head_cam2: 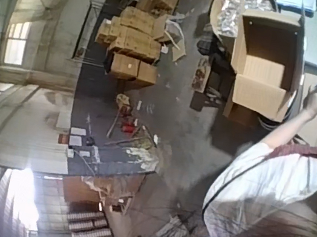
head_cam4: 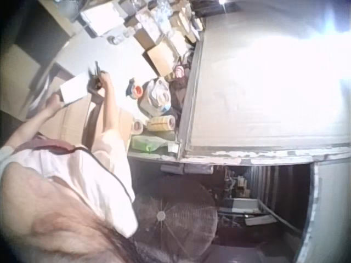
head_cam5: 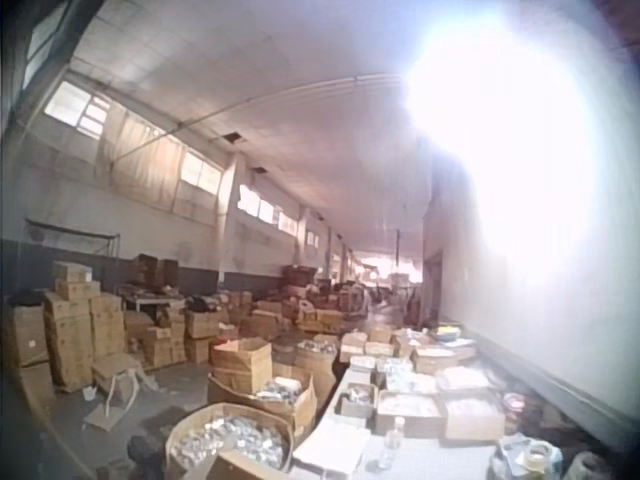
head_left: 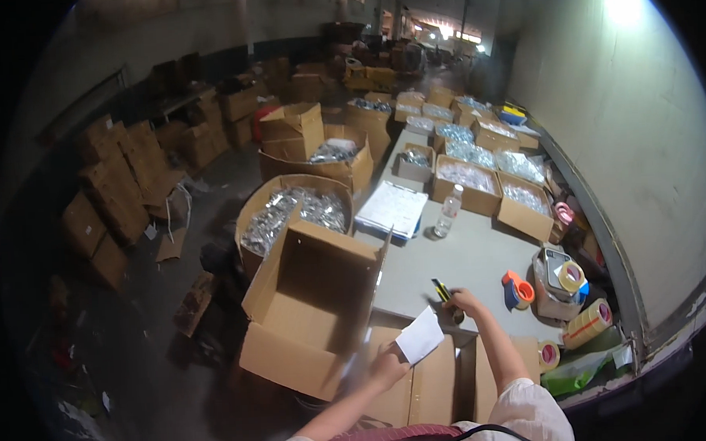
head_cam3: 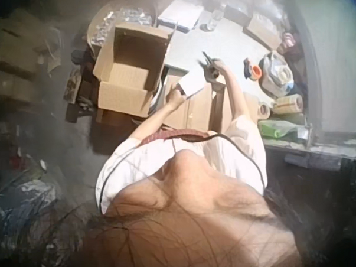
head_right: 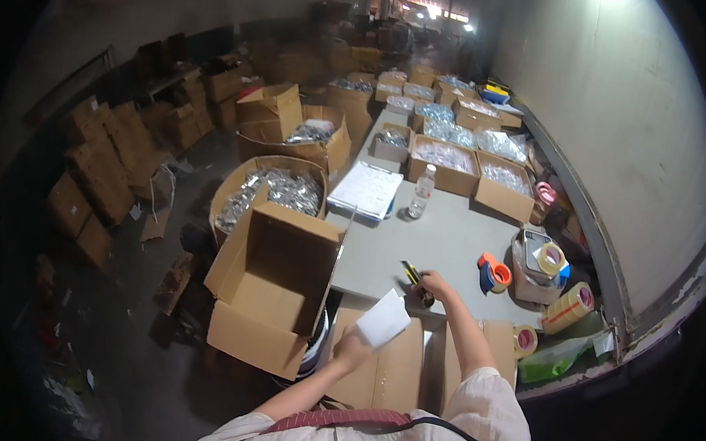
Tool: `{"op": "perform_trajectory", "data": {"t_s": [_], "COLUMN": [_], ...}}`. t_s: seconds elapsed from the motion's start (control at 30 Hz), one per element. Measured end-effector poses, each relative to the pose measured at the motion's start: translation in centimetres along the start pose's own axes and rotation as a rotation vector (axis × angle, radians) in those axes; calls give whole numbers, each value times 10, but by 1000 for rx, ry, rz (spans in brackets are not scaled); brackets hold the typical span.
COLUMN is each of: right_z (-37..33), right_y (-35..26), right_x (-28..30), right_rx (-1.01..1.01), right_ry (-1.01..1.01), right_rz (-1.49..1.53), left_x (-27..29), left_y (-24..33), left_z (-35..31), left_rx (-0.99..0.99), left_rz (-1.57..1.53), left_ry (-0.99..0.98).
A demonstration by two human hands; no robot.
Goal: The person packs metal rails into cardboard boxes, opens boxes using a utility knife, and applies adhesive stickers onto the metal rails by hand.
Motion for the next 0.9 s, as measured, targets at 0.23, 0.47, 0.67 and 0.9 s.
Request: {"op": "perform_trajectory", "data": {"t_s": [0.23, 0.47, 0.67, 0.9], "right_z": [-54, -84, -87, -89], "right_y": [-61, -85, -98, -102], "right_x": [-18, -22, -20, -24], "right_rx": [109, 457, 124, 213], "right_ry": [-464, -526, -503, -538], "right_rz": [-100, -905, -565, -533], "left_x": [-23, -25, -25, -22], "left_y": [15, 30, 25, 30], "left_z": [-4, -11, -6, -2], "left_rx": [-651, -831, -825, -773], "left_rz": [191, 197, 173, 206], "left_ry": [-284, -165, -133, -169]}}
Point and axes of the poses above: each hand's wrist, its own z-axis towards the middle knuckle, its own x-axis out of the back of the hand, y = z × x, the point moved 4 cm from there along z, towards the middle knuckle, and after that the axes turned 1 degree about -x, right-handed, at the moved point
